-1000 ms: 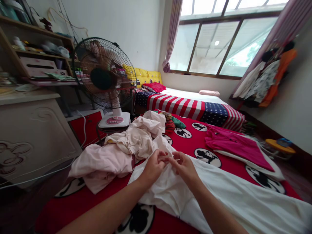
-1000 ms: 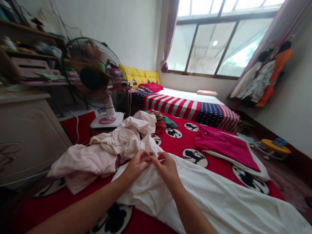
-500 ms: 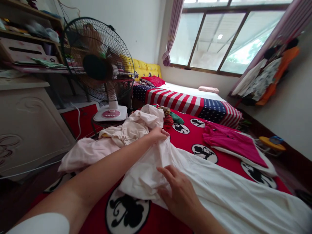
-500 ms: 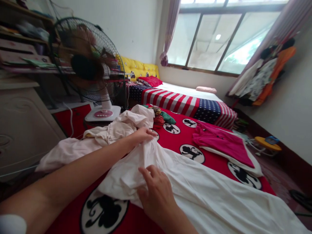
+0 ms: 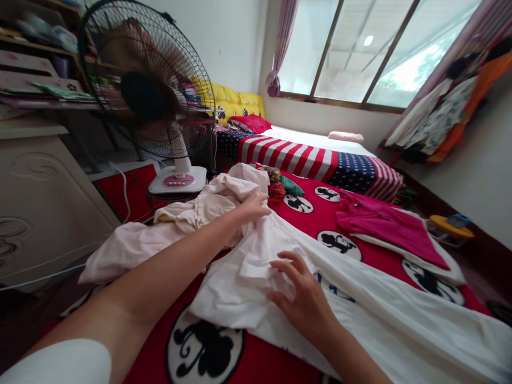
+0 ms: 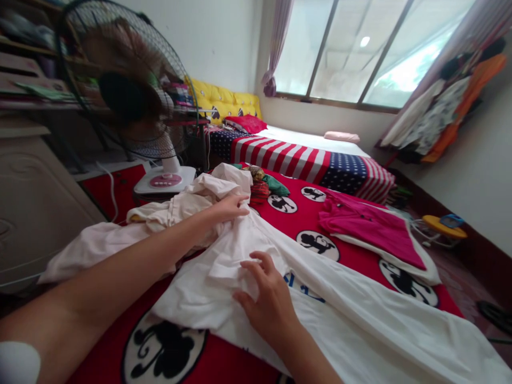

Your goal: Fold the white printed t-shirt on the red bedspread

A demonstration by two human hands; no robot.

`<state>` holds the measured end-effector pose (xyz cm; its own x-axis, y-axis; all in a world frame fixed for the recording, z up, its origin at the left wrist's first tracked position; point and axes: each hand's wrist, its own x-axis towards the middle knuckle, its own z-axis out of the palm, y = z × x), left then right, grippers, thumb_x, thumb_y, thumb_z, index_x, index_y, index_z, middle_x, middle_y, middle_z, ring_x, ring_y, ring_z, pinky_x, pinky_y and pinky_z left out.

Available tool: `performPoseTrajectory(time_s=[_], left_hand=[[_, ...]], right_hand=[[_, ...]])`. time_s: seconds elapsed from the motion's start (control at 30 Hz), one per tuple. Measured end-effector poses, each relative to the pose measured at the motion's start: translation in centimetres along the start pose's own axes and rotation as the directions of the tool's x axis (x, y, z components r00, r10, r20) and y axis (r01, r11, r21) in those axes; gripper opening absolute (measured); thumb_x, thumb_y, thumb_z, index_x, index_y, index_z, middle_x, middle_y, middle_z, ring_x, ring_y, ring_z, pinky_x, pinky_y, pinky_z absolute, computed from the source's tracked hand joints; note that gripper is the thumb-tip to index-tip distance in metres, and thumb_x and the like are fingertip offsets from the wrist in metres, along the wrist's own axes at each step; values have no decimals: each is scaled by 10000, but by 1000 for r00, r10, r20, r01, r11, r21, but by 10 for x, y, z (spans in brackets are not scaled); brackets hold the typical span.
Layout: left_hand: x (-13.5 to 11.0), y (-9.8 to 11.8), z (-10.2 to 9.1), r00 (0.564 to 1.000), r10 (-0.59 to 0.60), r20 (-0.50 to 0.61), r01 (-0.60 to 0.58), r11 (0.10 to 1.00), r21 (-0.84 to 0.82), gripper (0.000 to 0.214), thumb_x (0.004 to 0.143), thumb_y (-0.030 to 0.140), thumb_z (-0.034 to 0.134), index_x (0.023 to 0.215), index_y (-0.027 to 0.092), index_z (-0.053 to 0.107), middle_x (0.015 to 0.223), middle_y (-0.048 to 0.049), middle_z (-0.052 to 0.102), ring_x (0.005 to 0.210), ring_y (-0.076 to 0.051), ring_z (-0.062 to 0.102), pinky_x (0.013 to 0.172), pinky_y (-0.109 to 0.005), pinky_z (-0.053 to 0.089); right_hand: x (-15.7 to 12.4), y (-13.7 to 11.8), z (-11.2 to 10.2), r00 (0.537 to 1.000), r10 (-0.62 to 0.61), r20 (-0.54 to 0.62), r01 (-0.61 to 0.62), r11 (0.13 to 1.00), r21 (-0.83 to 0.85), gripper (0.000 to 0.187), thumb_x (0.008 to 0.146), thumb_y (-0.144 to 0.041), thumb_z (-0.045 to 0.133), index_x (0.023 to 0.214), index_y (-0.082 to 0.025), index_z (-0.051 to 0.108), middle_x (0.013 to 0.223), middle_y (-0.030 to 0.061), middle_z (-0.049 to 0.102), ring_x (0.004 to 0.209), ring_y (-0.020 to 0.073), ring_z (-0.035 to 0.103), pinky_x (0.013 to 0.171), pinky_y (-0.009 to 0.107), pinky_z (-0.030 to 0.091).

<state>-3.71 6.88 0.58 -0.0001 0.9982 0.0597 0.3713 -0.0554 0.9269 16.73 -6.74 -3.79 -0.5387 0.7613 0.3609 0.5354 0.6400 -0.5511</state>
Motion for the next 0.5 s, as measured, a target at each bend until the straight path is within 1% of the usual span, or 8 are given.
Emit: performPoseTrajectory(time_s=[0.07,0.17,0.23,0.3,0.33,0.4,0.43,0.5], left_hand=[[-19,4,-2,998,58,-31,-55,994,95,438,632,130,691,1069,147,664,1069,-91,632,997,-249,562,934,-323,402],[-64,12,-4,988,155,-10,-139,910,391,210,723,262,671,914,176,693,1004,-81,629,947,-248,570,901,-338,411],[-98,13,-4,975,198,103,-221,797,562,232,756,399,662,858,193,689,927,-63,627,848,-221,588,801,-314,439],[-129,10,-2,946,202,254,-317,745,587,323,704,482,706,893,222,684,928,-40,619,813,-204,592,730,-286,443],[-140,7,-1,923,206,325,-366,727,580,349,673,465,737,930,237,678,948,-33,614,826,-204,593,719,-278,441],[-155,-1,-1,891,218,399,-428,698,574,261,710,316,713,959,251,672,959,-25,611,840,-194,595,715,-265,436],[-159,-5,-2,885,231,404,-443,687,577,193,751,221,648,941,246,674,942,-25,615,834,-184,597,716,-260,433],[-162,-8,-6,892,279,355,-443,691,571,239,783,80,498,866,219,674,890,-27,620,789,-157,596,703,-247,428]], right_hand=[[-10,-1,-3,1000,-17,10,17,994,-106,439,700,-153,670,1114,-252,560,1257,93,505,1024,252,569,878,409,472],[-21,5,-10,1000,14,-8,-15,968,-251,405,695,-113,630,1078,-225,561,1160,99,555,1006,277,558,867,447,462],[-25,11,-15,999,38,-22,-42,955,-294,330,710,-96,602,1020,-207,578,1095,98,576,965,268,562,844,433,466],[-25,17,-18,999,37,-3,-36,956,-291,226,749,-88,569,940,-204,603,1040,86,589,926,242,566,818,392,470],[-24,19,-19,1000,26,11,-22,960,-278,191,771,-82,547,900,-206,614,1010,77,596,910,228,568,806,369,470],[-20,20,-23,1000,7,17,-2,970,-242,194,804,-67,501,846,-207,629,949,61,610,875,203,573,776,328,464],[-18,19,-25,1000,2,2,-1,974,-225,207,815,-64,485,842,-206,633,920,56,615,857,194,574,761,314,460],[-15,12,-29,998,-11,-55,0,981,-196,206,837,-80,471,852,-204,634,883,52,619,826,183,573,742,299,450]])
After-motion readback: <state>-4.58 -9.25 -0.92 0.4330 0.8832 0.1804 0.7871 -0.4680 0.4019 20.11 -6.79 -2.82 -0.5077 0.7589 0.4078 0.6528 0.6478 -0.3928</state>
